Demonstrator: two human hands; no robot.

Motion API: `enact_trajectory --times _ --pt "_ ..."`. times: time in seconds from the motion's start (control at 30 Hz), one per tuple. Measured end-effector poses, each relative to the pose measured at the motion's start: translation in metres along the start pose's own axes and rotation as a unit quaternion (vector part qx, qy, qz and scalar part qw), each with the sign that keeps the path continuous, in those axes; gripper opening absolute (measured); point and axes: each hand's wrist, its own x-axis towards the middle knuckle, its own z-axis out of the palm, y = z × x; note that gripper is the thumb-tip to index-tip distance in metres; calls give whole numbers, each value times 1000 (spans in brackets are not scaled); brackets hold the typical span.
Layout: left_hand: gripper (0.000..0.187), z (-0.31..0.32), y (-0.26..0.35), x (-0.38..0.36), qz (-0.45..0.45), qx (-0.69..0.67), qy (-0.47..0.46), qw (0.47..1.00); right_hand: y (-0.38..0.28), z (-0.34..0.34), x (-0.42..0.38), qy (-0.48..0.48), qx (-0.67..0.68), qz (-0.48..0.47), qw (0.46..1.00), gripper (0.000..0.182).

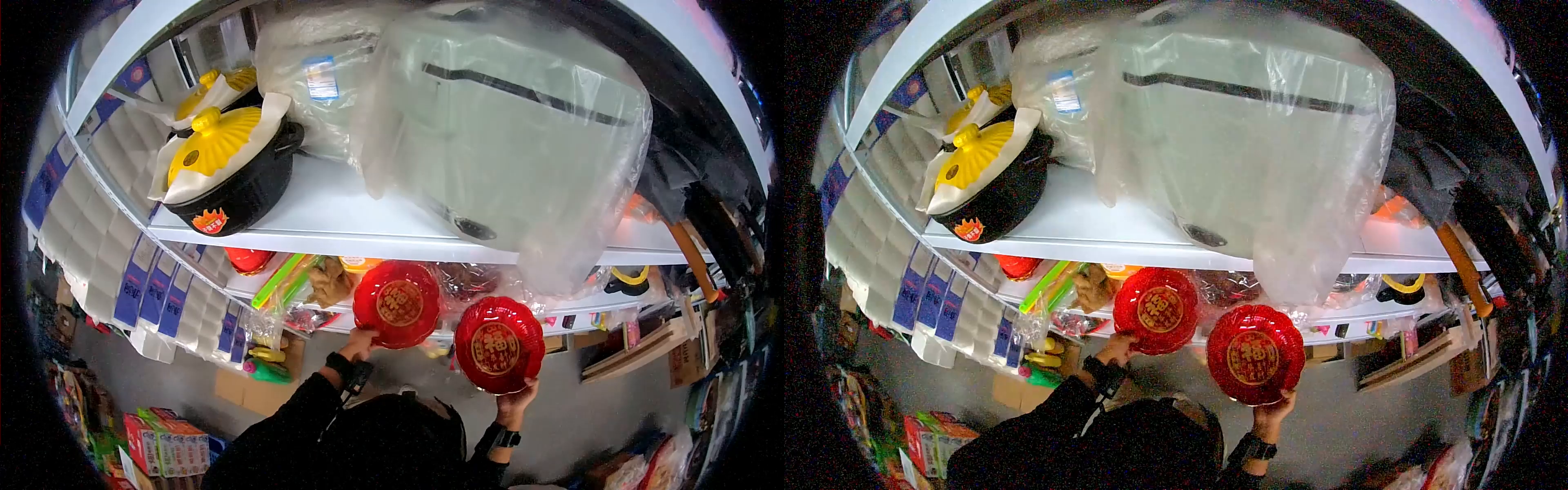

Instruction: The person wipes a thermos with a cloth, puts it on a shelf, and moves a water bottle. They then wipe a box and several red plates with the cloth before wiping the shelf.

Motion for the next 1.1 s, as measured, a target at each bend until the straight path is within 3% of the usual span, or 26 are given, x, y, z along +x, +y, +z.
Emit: enact_trajectory --times 0.1,0.17,0.2,0.23,0.27,0.33,0.4,0.47,0.53,0.63,0.67,0.77,0.83,0.9,1.0,1.1 --pt "11 -24 24 -35 149 152 -156 964 3 -5 -2 0 8 5 1000 55" --pt "9 -30 37 -52 87 55 -187 977 3 -8 -3 -3 9 10 1000 54" --pt "10 -32 42 -57 -25 -91 -157 983 2 -7 -5 -2 6 14 1000 54" --pt "11 -34 45 -59 -135 -234 -120 955 2 -6 -7 -2 3 17 1000 53" --pt "14 -39 40 -49 -195 -286 -96 933 2 -3 -8 -1 -4 15 1000 53" --pt "19 -25 47 -61 25 -124 -112 986 1 4 -11 2 -21 12 1000 52" --pt "30 -63 -52 31 -97 -218 5 971 2 3 -10 5 -13 17 1000 53" --pt "30 -60 -31 19 -147 -235 -10 961 2 14 -10 -26 -12 10 1000 54" --pt "30 -31 29 -20 -142 -141 20 980 3 17 -8 -19 -8 13 1000 55" --pt "28 -23 49 -28 -136 -85 20 987 5 17 -6 -26 -11 14 1000 57" --pt "30 -19 61 -29 -101 9 26 995 6 18 -5 -32 -13 14 999 57" --pt "32 -46 15 18 -22 23 31 999 7 21 -6 -27 -14 18 999 58" --pt "36 -42 24 12 76 73 47 993 7 22 -9 -19 -22 19 999 58" --pt "35 -33 38 0 96 163 134 973 7 23 -11 -14 -26 18 999 58" --pt "33 -38 33 -4 195 79 26 977 8 20 -12 -10 -26 16 999 58" --pt "30 -37 42 -15 85 58 44 994 9 16 -11 -6 -25 15 1000 57"
